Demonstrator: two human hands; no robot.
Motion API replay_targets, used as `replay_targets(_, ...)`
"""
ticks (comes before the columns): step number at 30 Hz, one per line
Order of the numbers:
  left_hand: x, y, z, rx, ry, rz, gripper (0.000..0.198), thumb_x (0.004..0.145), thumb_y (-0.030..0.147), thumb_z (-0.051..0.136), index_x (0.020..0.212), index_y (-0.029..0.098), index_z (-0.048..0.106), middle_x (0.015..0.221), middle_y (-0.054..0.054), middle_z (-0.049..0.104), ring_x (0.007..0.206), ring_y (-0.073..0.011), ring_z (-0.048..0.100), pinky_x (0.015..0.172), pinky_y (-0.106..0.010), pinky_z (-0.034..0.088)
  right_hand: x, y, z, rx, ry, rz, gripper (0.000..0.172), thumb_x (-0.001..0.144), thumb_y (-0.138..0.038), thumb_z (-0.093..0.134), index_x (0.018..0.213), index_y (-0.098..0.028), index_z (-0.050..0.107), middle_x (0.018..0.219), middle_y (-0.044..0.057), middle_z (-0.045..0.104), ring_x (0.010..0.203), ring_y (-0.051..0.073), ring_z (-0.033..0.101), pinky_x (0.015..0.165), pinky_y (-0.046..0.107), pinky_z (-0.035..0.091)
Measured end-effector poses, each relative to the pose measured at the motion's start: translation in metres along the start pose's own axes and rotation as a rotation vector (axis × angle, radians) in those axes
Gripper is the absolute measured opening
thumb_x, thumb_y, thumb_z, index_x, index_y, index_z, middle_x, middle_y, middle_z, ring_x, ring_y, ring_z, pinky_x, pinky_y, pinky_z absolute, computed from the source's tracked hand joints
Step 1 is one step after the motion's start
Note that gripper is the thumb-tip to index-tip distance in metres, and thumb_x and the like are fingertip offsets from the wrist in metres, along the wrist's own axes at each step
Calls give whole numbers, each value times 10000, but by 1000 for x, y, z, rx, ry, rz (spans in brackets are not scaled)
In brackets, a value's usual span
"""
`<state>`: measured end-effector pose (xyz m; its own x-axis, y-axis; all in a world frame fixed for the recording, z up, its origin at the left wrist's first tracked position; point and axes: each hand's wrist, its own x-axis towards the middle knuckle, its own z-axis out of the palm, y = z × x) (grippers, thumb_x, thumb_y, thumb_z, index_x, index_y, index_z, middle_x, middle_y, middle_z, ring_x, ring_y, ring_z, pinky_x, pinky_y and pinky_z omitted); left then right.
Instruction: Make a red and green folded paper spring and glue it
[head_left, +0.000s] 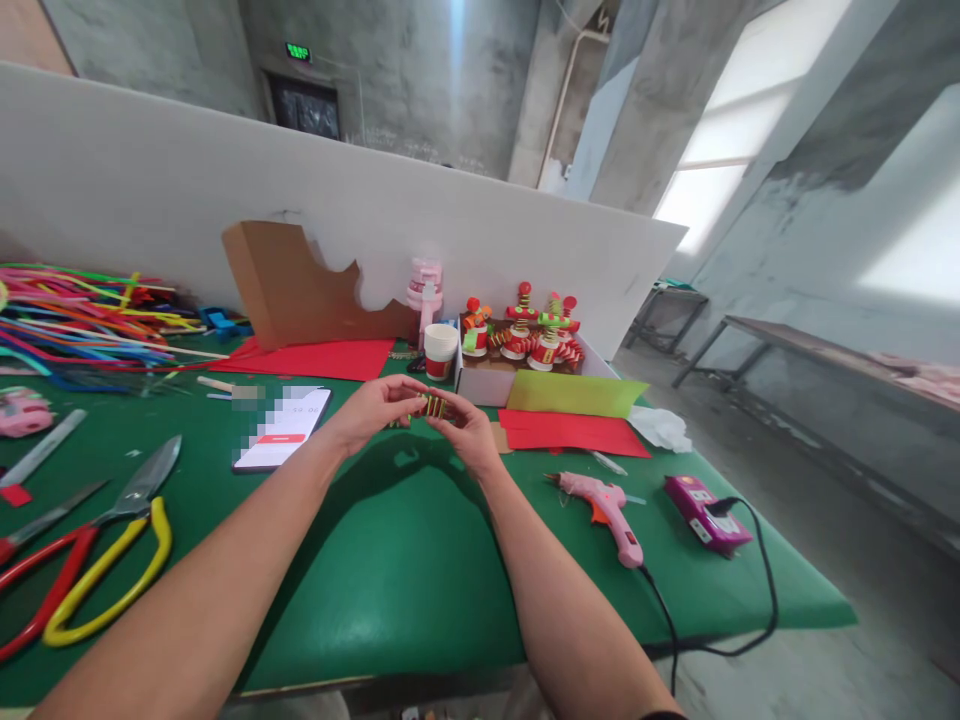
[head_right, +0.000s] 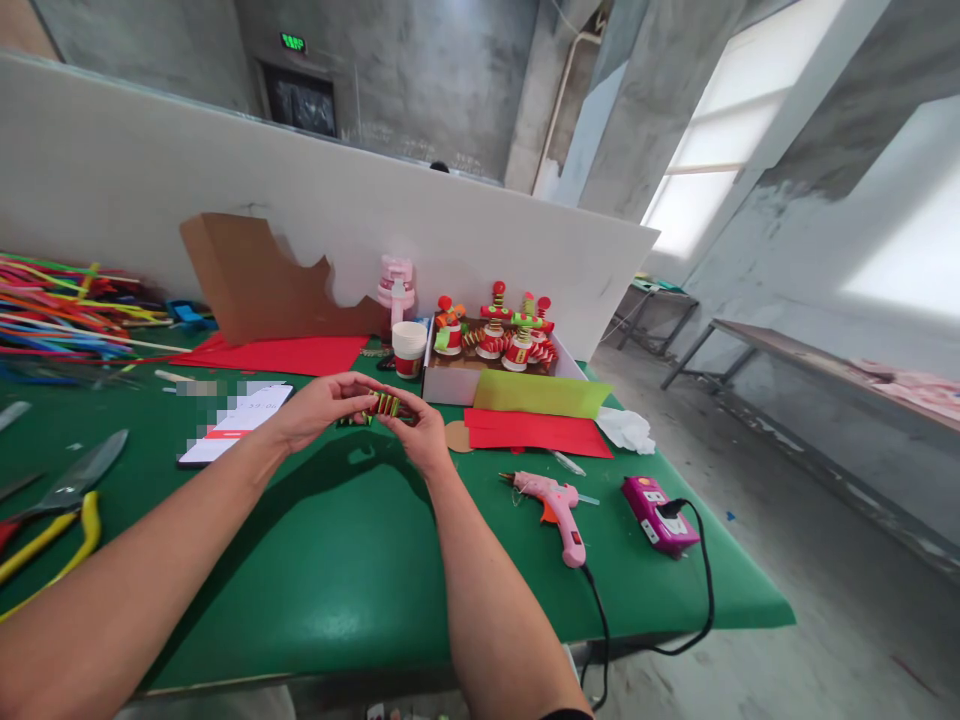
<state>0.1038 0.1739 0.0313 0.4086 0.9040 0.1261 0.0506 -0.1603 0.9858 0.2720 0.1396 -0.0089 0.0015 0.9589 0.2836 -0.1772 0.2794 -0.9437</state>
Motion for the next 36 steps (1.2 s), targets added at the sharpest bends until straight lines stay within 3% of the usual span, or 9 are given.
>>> replay_targets(4,1,0,1,10,51,44,457,617,475,815,941,185,675,861,-47,735,777,-193,667,666,-317,507,-1,3,-2,127,21,124,641,610,-309,863,1218,-267,664,1044,28,750,916,188,718,862,352,576)
replay_targets(13,4,-7,-2,117,76,106,466,626,513,798,950,194,695,892,-61,745,866,-229,686,738,-356,532,4,5,-7,17,73,66,424,630,-334,832,1026,-220,731,1022,56,775,993,223,711,905,377,557)
replay_targets(23,6,-15,-9,92,158,114,450,647,507,791,956,193,702,903,-56,733,851,-213,672,788,-370,522,4,6,-10,15,109,33,412,636,-302,819,1032,-225,736,1067,52,766,996,212,700,951,380,532)
replay_targets(28,6,-10,-9,104,199,159,447,627,463,799,963,185,700,919,-61,734,888,-221,663,858,-401,517,3,4,-9,154,112,130,496,637,-368,846,1096,-254,696,1160,55,721,898,173,701,864,351,567)
replay_targets(32,6,-8,-8,61,204,162,451,633,460,789,975,182,692,971,-77,735,939,-234,661,878,-417,520,5,8,-10,316,166,202,380,703,-480,800,961,-227,684,982,44,728,800,151,691,815,336,575)
replay_targets(36,6,-9,-7,62,191,176,453,631,455,787,981,186,683,999,-77,735,969,-238,663,898,-420,517,6,10,-10,257,271,135,342,629,-438,840,800,-217,642,727,-28,658,654,121,631,727,297,562)
